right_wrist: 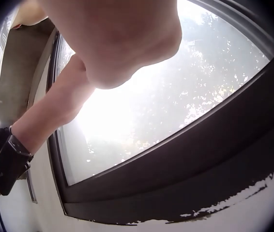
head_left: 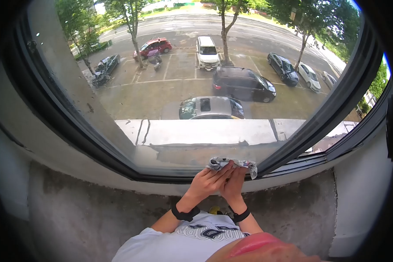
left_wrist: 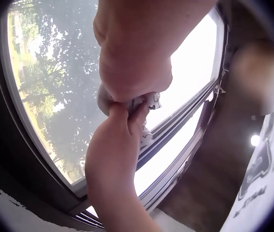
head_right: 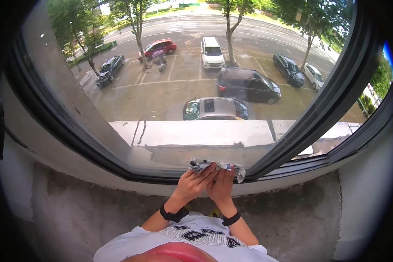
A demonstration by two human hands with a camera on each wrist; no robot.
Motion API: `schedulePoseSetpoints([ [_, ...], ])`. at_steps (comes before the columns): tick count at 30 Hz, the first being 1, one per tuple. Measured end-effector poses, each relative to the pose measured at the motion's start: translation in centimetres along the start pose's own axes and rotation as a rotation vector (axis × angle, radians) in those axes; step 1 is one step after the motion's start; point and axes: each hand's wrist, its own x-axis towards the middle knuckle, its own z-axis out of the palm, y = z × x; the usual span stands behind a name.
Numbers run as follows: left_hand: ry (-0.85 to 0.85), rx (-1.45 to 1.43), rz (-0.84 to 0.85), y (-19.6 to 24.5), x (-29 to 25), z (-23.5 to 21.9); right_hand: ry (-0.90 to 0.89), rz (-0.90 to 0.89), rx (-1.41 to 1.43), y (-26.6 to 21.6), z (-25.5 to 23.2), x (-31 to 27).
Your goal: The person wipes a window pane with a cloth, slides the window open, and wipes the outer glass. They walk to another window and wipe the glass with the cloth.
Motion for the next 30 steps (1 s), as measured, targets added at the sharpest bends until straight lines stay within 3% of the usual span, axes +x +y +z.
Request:
schedulePoseSetpoints([
  [2,-0.005,0.034,-0.021,-0.9,-1.2,-1.2,0.022,-0.035,-0.03,-2.5,0.3,1.2],
  [5,0.133,0.164,-0.195,-2.5,-4.3,-1.4,0.042,-0.156,-0.05,-5.1,1.6,1.9],
  [6,0.125,0.159,-0.173,-3.0,-5.7,-1.3,0.02,-0.249,-0.022,-5.9,2.0,2.2],
  [8,0.07,0.283,-0.301,-3.8,-8.2,-1.1,0.049,-0.245,-0.015,-7.2,1.7,2.8],
  [10,0.038,0.289,-0.312,-3.9,-9.8,-1.1,-0.06,-0.336,0.031,-7.6,2.3,2.4],
  [14,0.067,0.268,-0.392,-3.3,-9.0,-1.6,-0.118,-0.259,0.172,-7.5,1.8,2.6],
  [30,0.165,0.222,-0.299,-1.7,-6.8,0.2,-0.009,-0.266,-0.003,-4.8,1.0,1.5],
])
